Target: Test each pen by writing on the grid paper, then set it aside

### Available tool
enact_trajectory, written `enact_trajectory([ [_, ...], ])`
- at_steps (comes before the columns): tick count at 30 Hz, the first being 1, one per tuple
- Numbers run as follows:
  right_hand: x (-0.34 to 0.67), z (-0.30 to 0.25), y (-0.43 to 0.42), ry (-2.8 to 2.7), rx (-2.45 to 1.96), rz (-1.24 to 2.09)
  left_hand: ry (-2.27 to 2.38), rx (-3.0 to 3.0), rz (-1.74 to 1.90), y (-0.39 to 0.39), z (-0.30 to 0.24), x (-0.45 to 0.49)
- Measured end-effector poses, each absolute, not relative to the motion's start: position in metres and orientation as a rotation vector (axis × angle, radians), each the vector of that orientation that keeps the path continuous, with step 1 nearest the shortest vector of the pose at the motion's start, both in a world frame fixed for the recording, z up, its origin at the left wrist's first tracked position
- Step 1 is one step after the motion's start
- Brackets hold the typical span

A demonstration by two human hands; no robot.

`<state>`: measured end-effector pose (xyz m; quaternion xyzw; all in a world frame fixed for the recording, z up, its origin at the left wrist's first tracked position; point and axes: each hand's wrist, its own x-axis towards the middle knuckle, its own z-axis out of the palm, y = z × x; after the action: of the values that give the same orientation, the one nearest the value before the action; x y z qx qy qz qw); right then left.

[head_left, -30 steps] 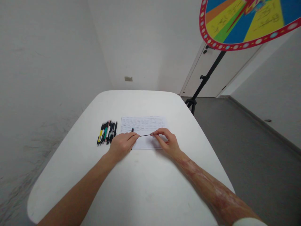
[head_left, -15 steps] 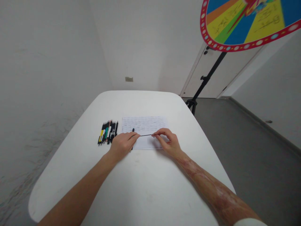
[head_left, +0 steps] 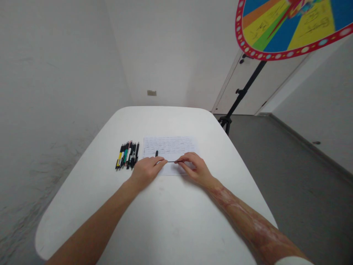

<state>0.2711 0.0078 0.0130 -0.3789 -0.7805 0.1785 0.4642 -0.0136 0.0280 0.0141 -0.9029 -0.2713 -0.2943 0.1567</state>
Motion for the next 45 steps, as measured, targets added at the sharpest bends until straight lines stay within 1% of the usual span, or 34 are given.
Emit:
enact_trajectory([
  [7,0.272,0.011,0.005,-1.8,-0.943,0.628,-0.833,-2.608,-0.891,0.027,0.013,-0.014],
  [15,0.273,0.012,0.007,-1.749,-1.017,0.515,-0.841,-2.608,-0.906,0.026,0.014,-0.013],
  [18,0.272,0.013,0.007,-1.715,-1.014,0.512,-0.836,-2.596,-0.997,0.024,0.018,-0.008],
  [20,0.273,0.013,0.007,-1.686,-1.01,0.528,-0.893,-2.565,-1.093,0.022,0.023,-0.006],
  [23,0.273,0.013,0.009,-1.589,-1.026,0.543,-1.109,-2.482,-1.166,0.022,0.027,-0.008],
  [25,0.273,0.012,0.011,-1.517,-1.046,0.544,-1.289,-2.432,-1.112,0.023,0.027,-0.01],
  [28,0.272,0.01,0.013,-1.45,-1.067,0.557,-1.51,-2.432,-0.919,0.024,0.023,-0.013],
  [31,0.272,0.008,0.014,-1.419,-1.067,0.563,-1.595,-2.499,-0.78,0.025,0.017,-0.014],
  [35,0.273,0.007,0.015,-1.386,-1.053,0.592,-1.551,-2.61,-0.791,0.024,0.015,-0.015],
  [38,0.274,0.007,0.017,-1.338,-1.028,0.615,-1.385,-2.69,-0.878,0.023,0.016,-0.014],
  [41,0.276,0.005,0.02,-1.27,-1.006,0.622,-1.184,-2.661,-1.012,0.023,0.019,-0.013],
  [45,0.276,0.003,0.021,-1.214,-0.99,0.631,-1.08,-2.6,-1.089,0.023,0.021,-0.012],
])
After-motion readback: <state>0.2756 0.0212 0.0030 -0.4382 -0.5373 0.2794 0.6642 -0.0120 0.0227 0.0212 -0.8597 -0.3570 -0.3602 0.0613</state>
